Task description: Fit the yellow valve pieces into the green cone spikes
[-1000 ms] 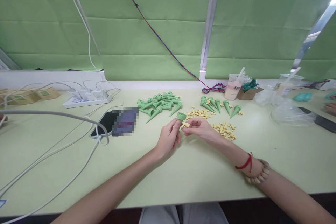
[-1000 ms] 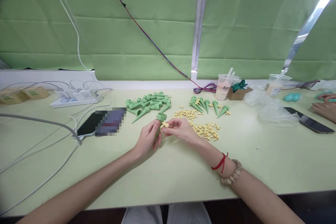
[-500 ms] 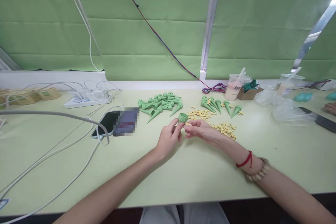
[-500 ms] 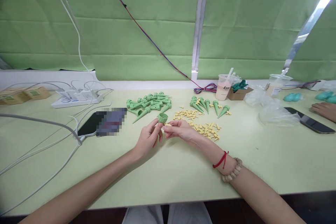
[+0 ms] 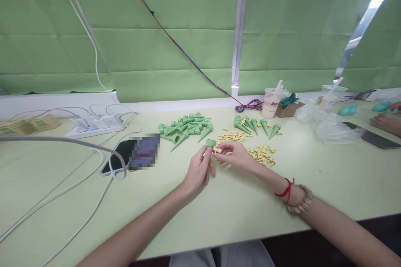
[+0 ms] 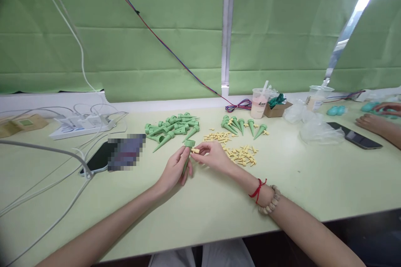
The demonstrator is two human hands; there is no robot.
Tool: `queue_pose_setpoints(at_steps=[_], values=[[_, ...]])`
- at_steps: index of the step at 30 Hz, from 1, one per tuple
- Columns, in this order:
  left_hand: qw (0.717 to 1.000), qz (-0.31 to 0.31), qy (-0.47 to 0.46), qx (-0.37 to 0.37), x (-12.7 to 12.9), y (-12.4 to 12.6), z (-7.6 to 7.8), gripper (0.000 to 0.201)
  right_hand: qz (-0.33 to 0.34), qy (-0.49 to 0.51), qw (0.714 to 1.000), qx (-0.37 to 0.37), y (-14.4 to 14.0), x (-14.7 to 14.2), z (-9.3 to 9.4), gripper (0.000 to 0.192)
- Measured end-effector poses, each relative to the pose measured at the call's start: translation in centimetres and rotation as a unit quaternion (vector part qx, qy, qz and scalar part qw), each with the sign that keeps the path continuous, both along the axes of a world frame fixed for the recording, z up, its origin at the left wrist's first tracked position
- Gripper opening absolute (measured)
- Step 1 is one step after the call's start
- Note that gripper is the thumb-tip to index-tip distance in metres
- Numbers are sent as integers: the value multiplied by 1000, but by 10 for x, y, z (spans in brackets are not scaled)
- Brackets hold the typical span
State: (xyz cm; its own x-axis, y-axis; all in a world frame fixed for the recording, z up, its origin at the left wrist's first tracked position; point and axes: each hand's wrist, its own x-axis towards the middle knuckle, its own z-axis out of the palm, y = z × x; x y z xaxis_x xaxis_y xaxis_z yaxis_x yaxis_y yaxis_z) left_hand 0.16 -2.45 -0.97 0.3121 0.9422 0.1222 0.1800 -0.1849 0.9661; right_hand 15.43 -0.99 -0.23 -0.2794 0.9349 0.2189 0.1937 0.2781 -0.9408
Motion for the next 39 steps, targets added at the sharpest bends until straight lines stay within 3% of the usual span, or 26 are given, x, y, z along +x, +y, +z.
queue_pose_setpoints(at_steps=[4,7,9,12,16,19,23,27,34,39], values=[[1000,1,-23,-3,-2,3,0,41,-10,83,996,-36,4,-1,4,31],[998,45,14,29,-6,7,3,44,-125,124,984,-9,18,14,9,29],[990,89,74,81,-10,12,4,39,-212,93,973,21,31,33,9,30],[963,136,160,167,-16,22,3,30,-394,-70,911,100,50,70,5,32],[931,146,233,241,-22,34,-2,26,-526,-138,836,80,58,119,-1,36],[909,152,301,246,-24,36,-8,29,-592,-189,782,34,54,150,-2,39],[898,143,365,202,-23,34,-13,38,-610,-255,748,-58,50,181,-7,38],[892,134,387,192,-22,34,-16,42,-587,-304,739,-129,52,196,-17,39],[882,117,423,174,-26,39,-15,43,-539,-355,751,-143,57,190,-22,41],[844,190,452,215,-34,44,-4,45,-563,-358,731,-143,52,194,-17,49]])
